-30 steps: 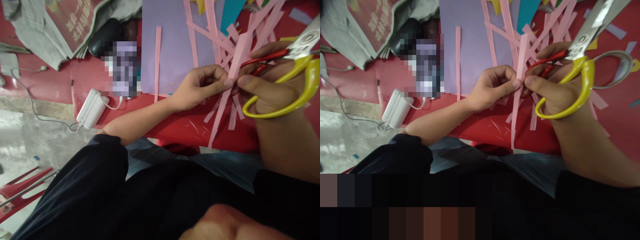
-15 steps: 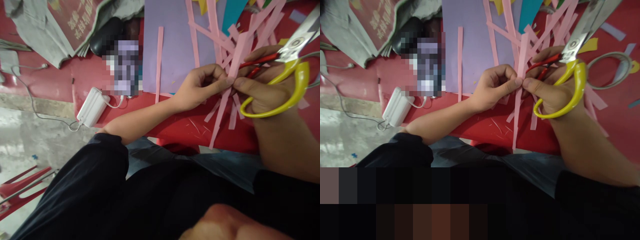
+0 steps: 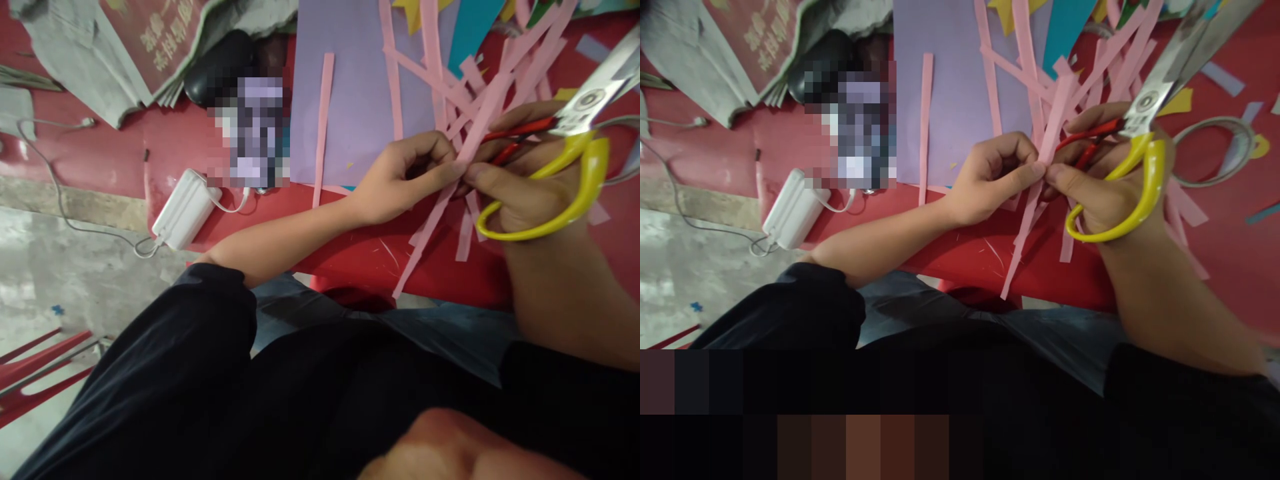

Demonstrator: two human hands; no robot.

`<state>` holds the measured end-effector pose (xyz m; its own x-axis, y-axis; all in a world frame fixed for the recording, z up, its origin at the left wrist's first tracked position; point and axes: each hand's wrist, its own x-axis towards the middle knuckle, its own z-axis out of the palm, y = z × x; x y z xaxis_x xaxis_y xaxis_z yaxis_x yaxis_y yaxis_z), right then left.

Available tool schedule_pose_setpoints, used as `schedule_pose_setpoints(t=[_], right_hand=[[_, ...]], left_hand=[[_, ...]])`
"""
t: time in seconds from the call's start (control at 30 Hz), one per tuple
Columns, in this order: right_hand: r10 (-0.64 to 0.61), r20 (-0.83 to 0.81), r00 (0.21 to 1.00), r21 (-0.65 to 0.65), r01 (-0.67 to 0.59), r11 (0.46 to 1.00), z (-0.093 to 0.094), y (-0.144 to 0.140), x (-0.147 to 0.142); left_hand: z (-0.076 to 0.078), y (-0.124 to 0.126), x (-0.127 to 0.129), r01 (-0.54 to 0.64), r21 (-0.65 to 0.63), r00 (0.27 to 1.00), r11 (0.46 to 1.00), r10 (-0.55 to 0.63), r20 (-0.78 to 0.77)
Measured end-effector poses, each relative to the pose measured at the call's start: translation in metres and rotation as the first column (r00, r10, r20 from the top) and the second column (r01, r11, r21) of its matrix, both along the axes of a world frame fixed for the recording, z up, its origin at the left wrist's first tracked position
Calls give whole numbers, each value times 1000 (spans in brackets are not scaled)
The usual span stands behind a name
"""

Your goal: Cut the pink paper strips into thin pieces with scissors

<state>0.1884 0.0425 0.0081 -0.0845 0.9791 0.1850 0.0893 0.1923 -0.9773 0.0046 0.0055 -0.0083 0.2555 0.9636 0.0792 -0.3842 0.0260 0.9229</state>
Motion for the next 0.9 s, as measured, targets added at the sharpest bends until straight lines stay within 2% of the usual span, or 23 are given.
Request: schedule_pose_setpoints(t=[0.27, 0.5, 0.67, 0.73, 0.8, 0.87, 0.9], right_hand=[[-60, -9, 998, -24, 60, 998, 8, -1, -7], [-62, 234, 970, 36, 55, 998, 18, -6, -5], [-69, 243, 968, 47, 60, 997, 14, -7, -1], [-73, 238, 968, 32, 67, 997, 13, -7, -1], [-91, 218, 972, 20, 89, 996, 12, -7, -2], [-110, 200, 974, 23, 108, 994, 11, -6, -4], [-113, 186, 976, 22, 111, 994, 10, -5, -5]], left_hand=[[-2, 3, -3, 20, 65, 1000, 998, -21, 20], [-4, 4, -1, 20, 50, 999, 999, -19, -28], [-2, 4, -2, -9, 35, 997, 999, 12, -75], [0, 4, -4, -6, 74, 991, 997, 16, -135], [2, 4, -6, 24, 183, 981, 983, 12, -195], [2, 3, -7, 46, 267, 978, 963, 12, -210], [3, 3, -8, 38, 260, 981, 965, 13, -194]])
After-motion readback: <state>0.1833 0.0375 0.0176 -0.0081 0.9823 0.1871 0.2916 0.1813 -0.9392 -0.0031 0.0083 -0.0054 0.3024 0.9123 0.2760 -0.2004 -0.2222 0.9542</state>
